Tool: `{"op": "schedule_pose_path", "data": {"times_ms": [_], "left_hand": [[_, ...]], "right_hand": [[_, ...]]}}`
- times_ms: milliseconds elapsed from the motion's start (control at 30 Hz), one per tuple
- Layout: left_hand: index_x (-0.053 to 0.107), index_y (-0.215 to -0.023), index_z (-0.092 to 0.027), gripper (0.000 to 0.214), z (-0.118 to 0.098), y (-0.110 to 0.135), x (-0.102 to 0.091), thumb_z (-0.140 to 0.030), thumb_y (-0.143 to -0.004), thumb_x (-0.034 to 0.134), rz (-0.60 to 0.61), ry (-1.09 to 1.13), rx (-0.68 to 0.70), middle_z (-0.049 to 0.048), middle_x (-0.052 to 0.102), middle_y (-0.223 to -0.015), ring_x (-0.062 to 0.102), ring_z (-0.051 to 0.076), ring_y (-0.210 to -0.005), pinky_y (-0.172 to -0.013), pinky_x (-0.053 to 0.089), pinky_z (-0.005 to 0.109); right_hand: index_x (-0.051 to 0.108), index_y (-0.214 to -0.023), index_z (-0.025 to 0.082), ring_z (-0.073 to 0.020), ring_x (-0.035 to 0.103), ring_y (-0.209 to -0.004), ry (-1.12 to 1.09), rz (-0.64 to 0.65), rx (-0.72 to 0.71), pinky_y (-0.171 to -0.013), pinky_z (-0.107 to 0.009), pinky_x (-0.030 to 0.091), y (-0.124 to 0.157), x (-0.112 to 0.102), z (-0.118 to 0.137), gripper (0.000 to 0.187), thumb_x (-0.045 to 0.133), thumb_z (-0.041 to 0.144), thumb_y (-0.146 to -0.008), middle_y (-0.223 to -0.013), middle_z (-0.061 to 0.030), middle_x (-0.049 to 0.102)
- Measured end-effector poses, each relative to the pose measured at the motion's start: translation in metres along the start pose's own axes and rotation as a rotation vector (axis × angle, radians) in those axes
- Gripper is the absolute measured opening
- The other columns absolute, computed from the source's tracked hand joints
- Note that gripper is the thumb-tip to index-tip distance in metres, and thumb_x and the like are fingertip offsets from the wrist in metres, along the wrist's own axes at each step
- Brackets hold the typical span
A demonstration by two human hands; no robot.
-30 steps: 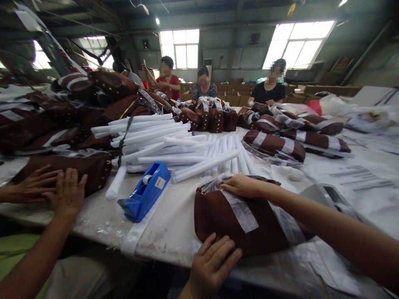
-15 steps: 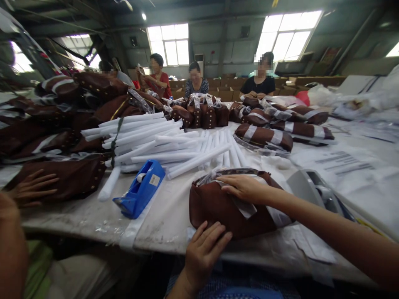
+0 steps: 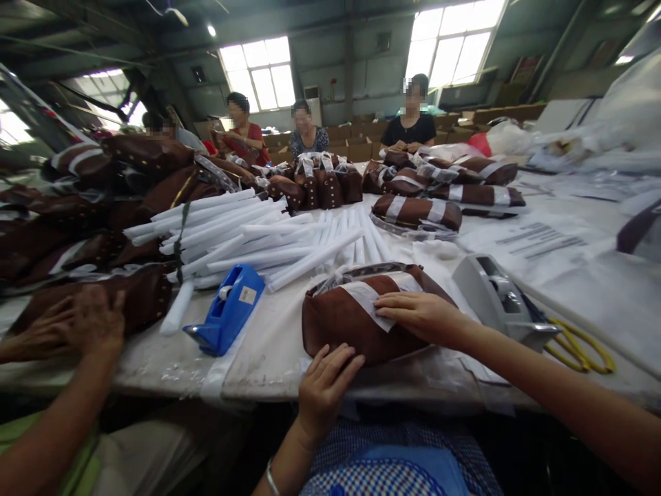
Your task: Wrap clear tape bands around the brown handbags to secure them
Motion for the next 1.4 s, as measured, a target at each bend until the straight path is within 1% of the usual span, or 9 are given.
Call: {"op": "schedule_pose_path", "data": {"times_ms": [167, 267, 400, 633, 800, 933, 1100, 1233, 1400], "left_hand": [[0.065, -0.126, -0.026, 0.039, -0.003, -0.003, -0.003, -0.006, -0.096, 0.049, 0.002, -0.032, 0.033, 0.0025, 0.072, -0.121, 0.065, 0.015, -0.118, -0.108, 0.05, 0.036], [0.065, -0.127, -0.026, 0.038, -0.005, -0.004, -0.003, -0.008, -0.096, 0.05, 0.006, -0.05, 0.047, 0.0026, 0.072, -0.12, 0.065, 0.016, -0.118, -0.108, 0.05, 0.036], [0.064, -0.128, -0.026, 0.038, -0.006, -0.004, -0.002, -0.008, -0.096, 0.051, 0.004, -0.055, 0.046, 0.0035, 0.071, -0.122, 0.065, 0.017, -0.118, -0.106, 0.052, 0.038], [0.064, -0.128, -0.027, 0.04, -0.007, -0.001, 0.0, -0.008, -0.095, 0.052, 0.008, -0.055, 0.021, 0.0046, 0.071, -0.119, 0.065, 0.018, -0.117, -0.104, 0.053, 0.04], [0.067, -0.116, -0.019, 0.031, -0.002, -0.001, 0.001, -0.005, -0.093, 0.053, -0.009, -0.014, -0.013, 0.0063, 0.073, -0.113, 0.067, 0.018, -0.112, -0.104, 0.054, 0.04], [0.065, -0.115, -0.015, 0.03, 0.004, 0.001, 0.002, -0.002, -0.09, 0.054, -0.043, 0.001, -0.046, 0.0084, 0.073, -0.111, 0.068, 0.018, -0.11, -0.104, 0.054, 0.038], [0.062, -0.124, -0.018, 0.039, 0.008, 0.005, 0.0, -0.003, -0.088, 0.061, -0.1, -0.061, -0.075, 0.0133, 0.064, -0.132, 0.059, 0.022, -0.127, -0.099, 0.057, 0.034], [0.054, -0.135, -0.014, 0.048, 0.004, 0.004, 0.003, -0.004, -0.089, 0.06, -0.05, -0.042, -0.031, 0.0139, 0.064, -0.133, 0.049, 0.028, -0.137, -0.102, 0.056, 0.04], [0.05, -0.141, -0.017, 0.054, 0.006, 0.002, 0.006, -0.003, -0.09, 0.058, 0.009, 0.001, -0.076, 0.0095, 0.064, -0.134, 0.05, 0.026, -0.136, -0.102, 0.056, 0.039]], "right_hand": [[0.071, -0.113, 0.023, -0.0189, 0.072, -0.099, 0.096, -0.293, -0.136, -0.091, -0.035, 0.057, -0.004, -0.004, 0.031, 0.025, 0.052, 0.015, -0.097, -0.108, -0.005, 0.076], [0.07, -0.111, 0.02, -0.018, 0.072, -0.095, 0.138, -0.368, -0.178, -0.087, -0.034, 0.058, -0.006, 0.002, 0.052, 0.022, 0.054, 0.016, -0.097, -0.106, -0.0061, 0.076], [0.069, -0.111, 0.017, -0.0183, 0.072, -0.096, 0.167, -0.387, -0.185, -0.084, -0.034, 0.058, -0.008, 0.01, 0.069, 0.02, 0.054, 0.017, -0.098, -0.107, -0.0072, 0.076], [0.07, -0.107, 0.016, -0.0188, 0.071, -0.097, 0.227, -0.376, -0.181, -0.082, -0.032, 0.058, -0.006, 0.021, 0.082, 0.02, 0.051, 0.018, -0.1, -0.107, -0.0067, 0.076], [0.07, -0.111, 0.014, -0.0205, 0.071, -0.1, 0.27, -0.368, -0.153, -0.083, -0.035, 0.059, -0.003, 0.03, 0.086, 0.023, 0.05, 0.016, -0.099, -0.111, -0.0083, 0.075], [0.071, -0.111, 0.015, -0.02, 0.071, -0.103, 0.294, -0.379, -0.113, -0.086, -0.034, 0.058, -0.002, 0.032, 0.088, 0.023, 0.052, 0.015, -0.098, -0.112, -0.0083, 0.075], [0.07, -0.111, 0.015, -0.0183, 0.071, -0.104, 0.293, -0.424, -0.088, -0.09, -0.033, 0.057, -0.001, 0.036, 0.089, 0.025, 0.048, 0.015, -0.1, -0.114, -0.0054, 0.075], [0.07, -0.111, 0.015, -0.017, 0.071, -0.103, 0.275, -0.448, -0.101, -0.093, -0.033, 0.057, 0.002, 0.035, 0.094, 0.024, 0.048, 0.015, -0.1, -0.114, -0.0056, 0.075], [0.068, -0.117, 0.014, -0.0173, 0.071, -0.104, 0.267, -0.424, -0.103, -0.094, -0.034, 0.057, 0.004, 0.032, 0.097, 0.026, 0.047, 0.014, -0.1, -0.115, -0.007, 0.075]]}}
Point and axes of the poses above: each hand's wrist, its own y-axis away from the middle knuckle, its own x-axis out of the palm, z = x × y, the point moved 7 cm from there along -y, towards the middle knuckle
